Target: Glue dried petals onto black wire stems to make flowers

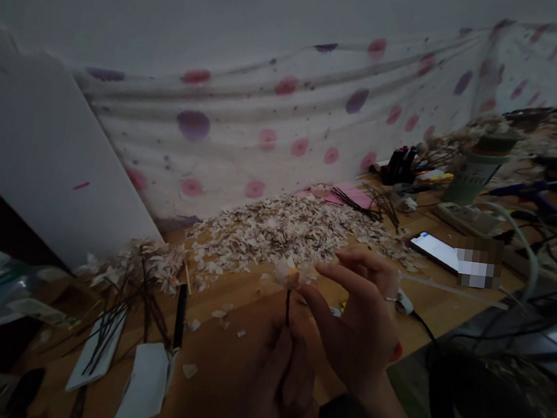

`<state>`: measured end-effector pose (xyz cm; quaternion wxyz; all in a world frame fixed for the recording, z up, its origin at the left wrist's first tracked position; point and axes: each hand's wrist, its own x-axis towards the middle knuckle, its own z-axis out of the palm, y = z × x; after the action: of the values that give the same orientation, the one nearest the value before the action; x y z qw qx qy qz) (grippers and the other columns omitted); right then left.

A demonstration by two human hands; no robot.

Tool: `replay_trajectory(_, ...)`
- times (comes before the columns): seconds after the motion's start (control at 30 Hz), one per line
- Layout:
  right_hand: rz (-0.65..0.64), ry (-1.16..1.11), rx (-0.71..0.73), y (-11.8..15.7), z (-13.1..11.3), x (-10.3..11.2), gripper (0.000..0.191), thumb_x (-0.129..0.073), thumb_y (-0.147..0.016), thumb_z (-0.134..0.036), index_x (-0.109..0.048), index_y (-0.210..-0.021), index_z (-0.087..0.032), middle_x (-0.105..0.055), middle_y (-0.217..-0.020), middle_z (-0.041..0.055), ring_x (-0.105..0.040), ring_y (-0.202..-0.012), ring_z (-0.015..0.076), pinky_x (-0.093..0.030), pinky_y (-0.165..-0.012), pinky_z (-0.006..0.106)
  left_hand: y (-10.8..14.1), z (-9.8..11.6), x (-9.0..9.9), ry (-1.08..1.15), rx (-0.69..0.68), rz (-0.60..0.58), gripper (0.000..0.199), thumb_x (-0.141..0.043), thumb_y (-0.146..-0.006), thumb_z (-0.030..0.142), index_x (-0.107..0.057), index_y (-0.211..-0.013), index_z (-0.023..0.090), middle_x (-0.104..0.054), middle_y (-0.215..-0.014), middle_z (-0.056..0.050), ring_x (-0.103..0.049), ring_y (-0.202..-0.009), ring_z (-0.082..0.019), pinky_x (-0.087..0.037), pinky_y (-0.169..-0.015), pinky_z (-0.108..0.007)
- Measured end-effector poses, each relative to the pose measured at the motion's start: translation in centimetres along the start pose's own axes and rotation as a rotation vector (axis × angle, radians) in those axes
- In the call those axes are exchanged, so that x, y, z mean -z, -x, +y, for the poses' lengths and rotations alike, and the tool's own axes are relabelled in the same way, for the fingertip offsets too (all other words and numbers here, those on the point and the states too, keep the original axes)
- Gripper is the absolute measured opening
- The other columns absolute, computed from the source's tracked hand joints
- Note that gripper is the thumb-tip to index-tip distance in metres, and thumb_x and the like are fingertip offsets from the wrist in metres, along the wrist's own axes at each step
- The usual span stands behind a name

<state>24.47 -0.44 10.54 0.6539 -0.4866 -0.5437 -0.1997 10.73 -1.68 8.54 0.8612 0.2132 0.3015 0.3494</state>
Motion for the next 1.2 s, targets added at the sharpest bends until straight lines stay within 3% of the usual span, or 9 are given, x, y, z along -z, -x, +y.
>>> replay_trajectory(0.13,-0.021,0.029,0.005,0.1,0.3,0.1,0.026,-0.072,-0.084,-0.013,-0.063,-0.103,-0.028,-0.048,-0.116,0.0061,-0.05,-0.107,0.0247,-0.049,-0.083,0.043,0.0,0.0,-0.7,-0.02,-0.034,0.011,0.025,-0.059,-0.093,0.032,-0.063,-0.114,0.019,-0.066,-0.109,-0.008,-0.065,-0.083,-0.018,-0.057,-0.068,-0.035)
replay_trajectory(0.3,-0.046,0.1,-0.006,0.1,0.6,0.3,0.018,-0.073,-0.084,-0.014,-0.065,-0.088,-0.03,-0.053,-0.116,0.0032,-0.049,-0.11,0.0264,-0.045,-0.086,0.047,-0.1,0.0,-0.8,-0.035,-0.056,0.023,0.025,-0.06,-0.093,0.032,-0.062,-0.115,0.019,-0.066,-0.111,-0.009,-0.065,-0.086,-0.019,-0.058,-0.07,-0.036)
replay_trajectory(0.43,-0.046,0.07,0.003,0.0,0.5,0.4,0.016,-0.071,-0.085,-0.015,-0.067,-0.084,-0.03,-0.054,-0.113,0.0021,-0.049,-0.109,0.0256,-0.043,-0.086,0.045,-0.4,-0.5,-0.1,-0.03,-0.068,0.034,0.02,-0.059,-0.094,0.032,-0.063,-0.107,0.018,-0.067,-0.096,-0.005,-0.063,-0.07,-0.014,-0.055,-0.057,-0.028)
replay_trajectory(0.53,-0.055,0.031,0.005,0.0,0.4,0.3,0.015,-0.07,-0.086,-0.015,-0.068,-0.084,-0.03,-0.055,-0.112,0.002,-0.048,-0.107,0.0248,-0.042,-0.084,0.044,-0.8,-1.0,0.4,-0.016,-0.077,0.044,0.02,-0.059,-0.094,0.035,-0.064,-0.099,0.016,-0.059,-0.069,0.003,-0.047,-0.045,-0.007,-0.04,-0.039,-0.019)
replay_trajectory(0.67,-0.068,0.013,0.022,-0.2,0.5,0.3,0.017,-0.07,-0.086,-0.014,-0.069,-0.083,-0.03,-0.055,-0.112,0.0016,-0.047,-0.106,0.0246,-0.04,-0.084,0.044,-1.1,-1.4,0.2,0.015,-0.074,0.051,0.034,-0.082,-0.073,0.041,-0.065,-0.091,0.018,-0.04,-0.043,0.012,-0.027,-0.033,-0.003,-0.021,-0.031,-0.014)
replay_trajectory(0.77,-0.081,0.012,0.056,-0.5,0.6,0.4,0.018,-0.069,-0.086,-0.011,-0.069,-0.084,-0.029,-0.056,-0.112,0.0012,-0.047,-0.106,0.0245,-0.037,-0.088,0.046,-1.0,-1.3,-0.6,0.032,-0.032,0.053,0.043,-0.087,-0.061,0.047,-0.064,-0.084,0.02,-0.041,-0.038,0.011,-0.023,-0.034,-0.003,-0.02,-0.031,-0.014)
replay_trajectory(0.97,-0.113,0.019,0.105,-0.7,0.8,0.9,0.019,-0.069,-0.085,-0.012,-0.071,-0.086,-0.03,-0.057,-0.112,0.0009,-0.049,-0.106,0.0245,-0.035,-0.089,0.045,-0.8,-1.0,-1.3,-0.009,-0.049,0.122,0.048,-0.088,-0.058,0.05,-0.059,-0.081,0.019,-0.04,-0.038,0.013,-0.017,-0.035,-0.002,-0.017,-0.033,-0.014)
replay_trajectory(1.2,-0.136,-0.135,-0.002,-0.2,1.2,1.0,0.019,-0.068,-0.085,-0.013,-0.072,-0.084,-0.031,-0.056,-0.113,0.0023,-0.05,-0.107,0.0251,-0.042,-0.089,0.045,-0.7,-1.1,-1.1,-0.052,-0.07,0.166,0.053,-0.087,-0.058,0.053,-0.055,-0.083,0.02,-0.039,-0.041,0.013,-0.017,-0.038,-0.003,-0.018,-0.033,-0.014)
